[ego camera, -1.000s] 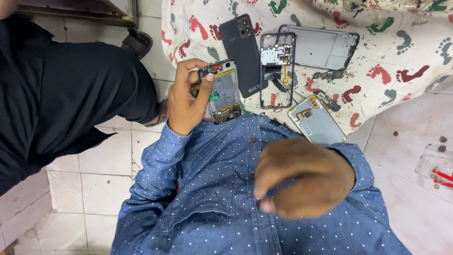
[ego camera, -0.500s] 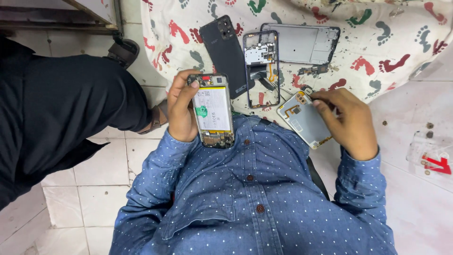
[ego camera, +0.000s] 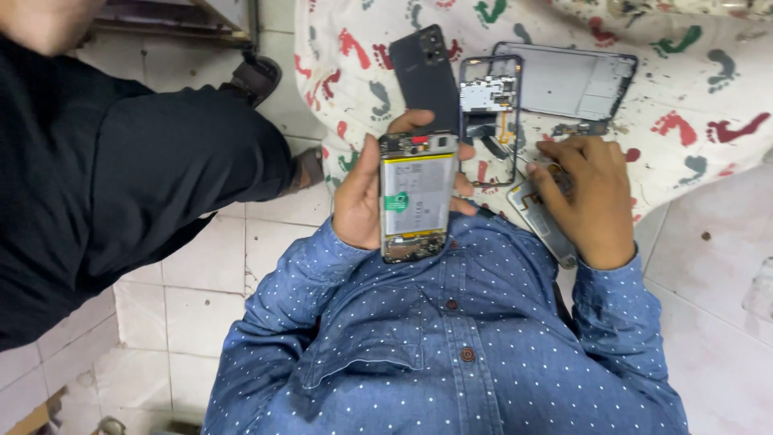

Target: The person handles a smartphone with a cracked screen, removes the back cover, and uses a screwdriver to unscrew internal components. They manipulate the battery and internal parts while working on the device.

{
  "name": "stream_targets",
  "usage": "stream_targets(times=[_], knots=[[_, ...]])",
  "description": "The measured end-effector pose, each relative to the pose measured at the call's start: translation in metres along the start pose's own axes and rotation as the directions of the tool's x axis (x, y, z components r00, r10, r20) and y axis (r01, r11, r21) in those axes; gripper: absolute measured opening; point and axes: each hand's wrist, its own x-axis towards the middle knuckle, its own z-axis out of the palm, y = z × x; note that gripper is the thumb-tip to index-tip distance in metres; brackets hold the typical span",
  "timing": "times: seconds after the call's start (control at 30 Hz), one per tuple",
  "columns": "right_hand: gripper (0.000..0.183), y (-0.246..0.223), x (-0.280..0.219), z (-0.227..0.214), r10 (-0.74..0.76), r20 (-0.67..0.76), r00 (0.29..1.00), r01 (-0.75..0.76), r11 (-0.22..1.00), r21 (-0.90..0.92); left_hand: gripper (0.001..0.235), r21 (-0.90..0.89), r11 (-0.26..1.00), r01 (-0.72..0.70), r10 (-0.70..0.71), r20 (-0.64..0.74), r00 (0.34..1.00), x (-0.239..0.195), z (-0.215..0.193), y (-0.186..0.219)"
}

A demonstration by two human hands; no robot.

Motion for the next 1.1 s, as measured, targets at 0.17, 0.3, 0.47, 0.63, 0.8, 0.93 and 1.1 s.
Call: stream_targets(times=[0.17,0.3,0.47,0.63,0.8,0.93,1.1], knots=[[0.018,0.002,-0.008,-0.004,0.033,-0.018,0.999,-0.031,0.997,0.070,0.062,-0.062,0.998,0.002,0.000,0.042,0.999,0.001,0.030,-0.006],[0.021,0.005,-0.012,-0.003,0.022,-0.015,1.000,-0.022,0.999,0.023,0.066,-0.121,0.990,0.066,-0.063,0.034,0.997,0.003,0.050,-0.009],[0.027,0.008,-0.010,0.002,0.018,-0.004,1.000,-0.018,0.999,0.029,0.067,-0.167,0.979,0.120,-0.114,0.049,0.992,0.002,0.065,-0.010],[0.031,0.007,-0.010,0.004,0.004,0.008,1.000,-0.005,0.999,0.042,0.068,-0.228,0.963,0.141,-0.127,0.076,0.989,-0.003,0.067,-0.010],[0.032,0.005,-0.008,0.006,0.012,0.011,1.000,-0.012,0.999,0.049,0.068,-0.186,0.972,0.143,-0.123,0.112,0.986,-0.004,0.063,-0.011],[0.031,0.005,-0.007,0.008,0.009,0.014,1.000,-0.010,0.999,0.052,0.068,0.032,0.987,0.154,-0.158,0.176,0.972,-0.003,0.057,-0.004],[0.040,0.008,-0.007,0.009,-0.002,0.036,0.999,0.001,0.999,0.038,0.072,0.321,0.947,0.024,-0.103,0.232,0.967,0.003,0.060,-0.004]])
